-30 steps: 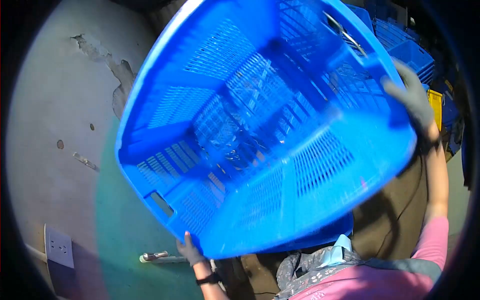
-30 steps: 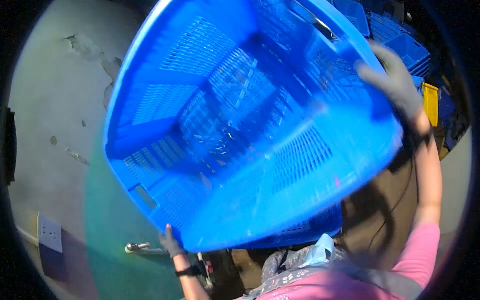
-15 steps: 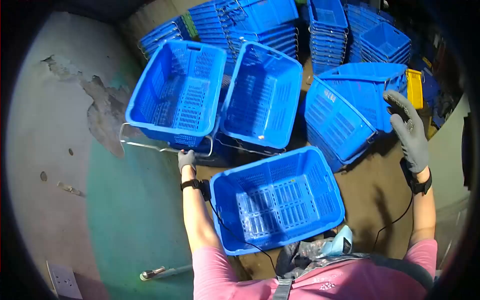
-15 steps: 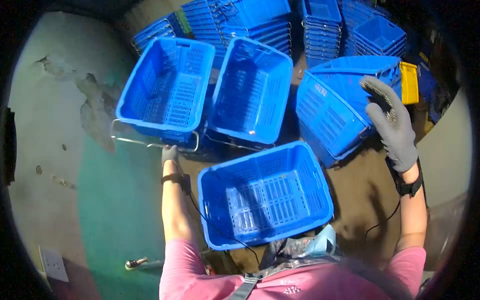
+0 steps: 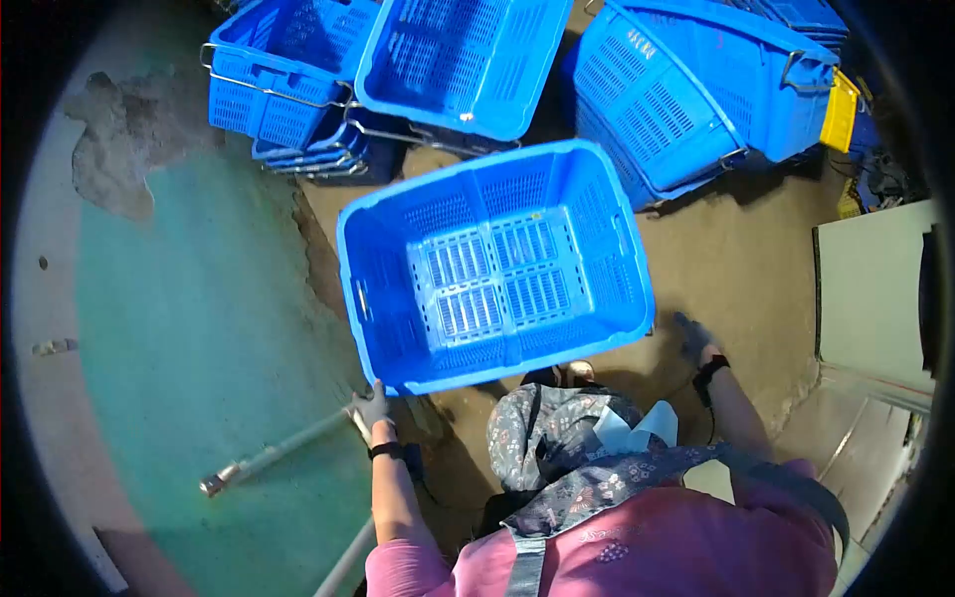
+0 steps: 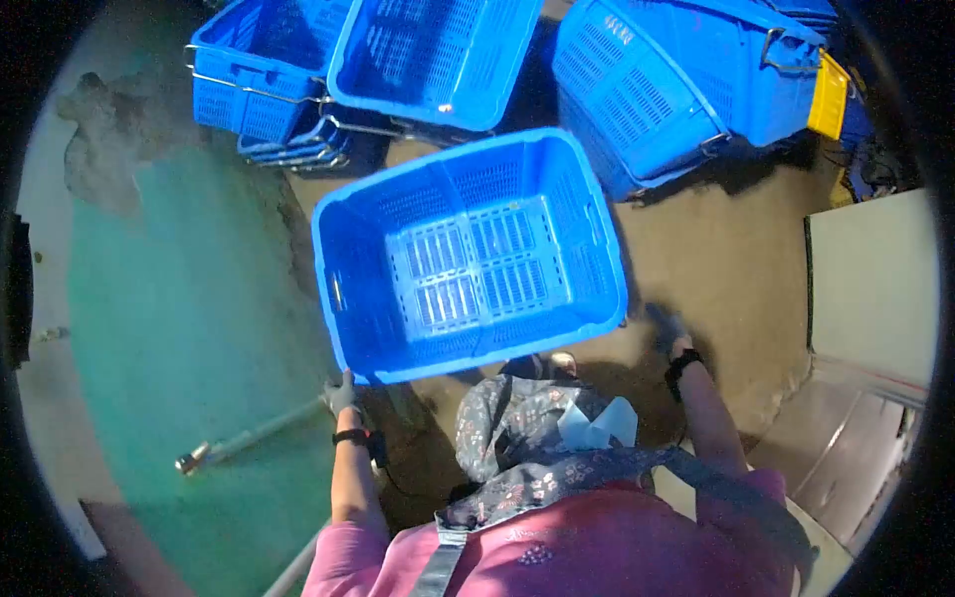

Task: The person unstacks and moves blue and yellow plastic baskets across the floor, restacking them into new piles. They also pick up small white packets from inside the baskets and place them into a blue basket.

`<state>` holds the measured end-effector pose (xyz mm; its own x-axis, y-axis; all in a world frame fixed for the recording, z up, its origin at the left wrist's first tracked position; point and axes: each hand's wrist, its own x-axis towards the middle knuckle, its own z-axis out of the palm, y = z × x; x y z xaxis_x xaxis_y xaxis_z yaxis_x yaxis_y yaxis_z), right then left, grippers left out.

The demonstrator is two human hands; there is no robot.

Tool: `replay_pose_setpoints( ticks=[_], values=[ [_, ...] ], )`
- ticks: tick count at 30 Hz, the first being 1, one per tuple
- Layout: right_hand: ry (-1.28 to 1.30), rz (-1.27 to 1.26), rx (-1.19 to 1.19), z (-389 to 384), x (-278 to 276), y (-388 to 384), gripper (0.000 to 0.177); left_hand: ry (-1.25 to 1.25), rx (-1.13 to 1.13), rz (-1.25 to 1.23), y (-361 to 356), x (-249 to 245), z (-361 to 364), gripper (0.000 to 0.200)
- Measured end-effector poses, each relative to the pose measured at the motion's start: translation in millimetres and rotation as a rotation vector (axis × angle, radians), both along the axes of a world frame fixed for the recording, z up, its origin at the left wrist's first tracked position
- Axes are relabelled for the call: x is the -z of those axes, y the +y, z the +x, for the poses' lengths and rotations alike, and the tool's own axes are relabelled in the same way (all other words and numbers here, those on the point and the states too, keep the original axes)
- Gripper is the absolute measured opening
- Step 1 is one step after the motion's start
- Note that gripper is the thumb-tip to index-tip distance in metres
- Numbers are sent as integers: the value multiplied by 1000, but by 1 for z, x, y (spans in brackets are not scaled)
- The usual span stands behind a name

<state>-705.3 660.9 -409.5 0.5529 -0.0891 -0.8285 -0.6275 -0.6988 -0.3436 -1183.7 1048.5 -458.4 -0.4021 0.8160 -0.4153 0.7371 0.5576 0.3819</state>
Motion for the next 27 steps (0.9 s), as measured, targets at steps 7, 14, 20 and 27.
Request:
replay_pose_setpoints(
  ticks=[7, 14, 20, 27],
  values=[
    [-99, 820, -132, -26, 245, -48, 41, -532, -150, 58, -32, 82, 9, 98],
    [49, 675, 249, -37, 127, 30, 30, -326, -276, 82, 0, 108, 12, 97],
    [104, 820, 206, -29, 65, 53, 17, -528, -148, 182, 28, 68, 1, 89],
    [-474, 394, -1007, -20, -117, 90, 19, -1241, -158, 256, 69, -59, 40, 30]
  ],
)
